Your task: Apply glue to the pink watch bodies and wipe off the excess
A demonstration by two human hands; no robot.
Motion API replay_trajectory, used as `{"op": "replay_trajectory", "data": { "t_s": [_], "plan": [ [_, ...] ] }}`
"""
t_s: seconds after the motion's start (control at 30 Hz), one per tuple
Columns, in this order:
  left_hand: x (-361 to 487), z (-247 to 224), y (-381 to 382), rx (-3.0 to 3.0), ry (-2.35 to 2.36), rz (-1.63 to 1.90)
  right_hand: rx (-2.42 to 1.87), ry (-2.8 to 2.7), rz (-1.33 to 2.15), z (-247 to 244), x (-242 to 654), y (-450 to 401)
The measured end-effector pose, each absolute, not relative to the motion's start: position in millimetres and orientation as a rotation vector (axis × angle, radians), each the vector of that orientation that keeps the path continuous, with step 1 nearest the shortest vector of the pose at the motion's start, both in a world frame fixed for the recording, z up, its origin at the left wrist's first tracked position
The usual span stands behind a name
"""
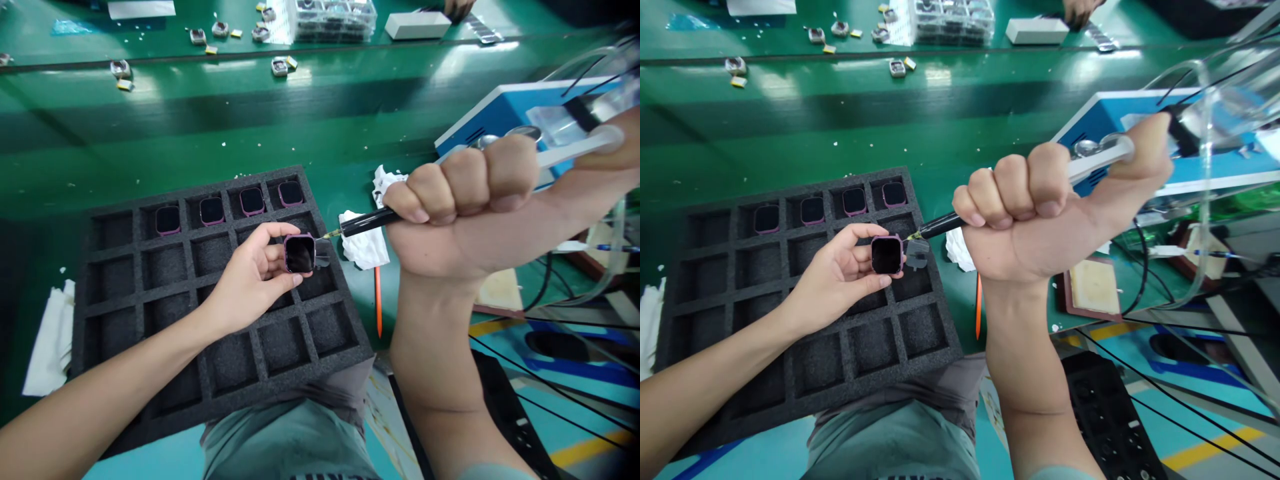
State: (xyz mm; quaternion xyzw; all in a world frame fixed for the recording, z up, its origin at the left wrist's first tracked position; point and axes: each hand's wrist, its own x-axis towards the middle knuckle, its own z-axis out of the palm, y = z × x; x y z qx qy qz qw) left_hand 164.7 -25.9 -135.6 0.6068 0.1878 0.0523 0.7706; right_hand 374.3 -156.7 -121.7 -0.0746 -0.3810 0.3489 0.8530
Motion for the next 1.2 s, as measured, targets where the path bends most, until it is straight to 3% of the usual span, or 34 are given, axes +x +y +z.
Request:
{"op": "replay_trajectory", "data": {
  "t_s": [0.33,0.57,0.97,1.2],
  "plan": [
    [165,-135,-26,1.314,0.413,0.115,-0.189,-1.033,0.668,-123,384,-150],
    [165,-136,-26,1.318,0.407,0.117,-0.561,-0.844,0.599,-118,373,-162],
    [165,-134,-25,1.309,0.407,0.114,-0.235,-0.895,0.728,-126,379,-157],
    [165,-134,-26,1.304,0.408,0.113,-0.36,-0.84,0.674,-123,374,-156]
  ]
}}
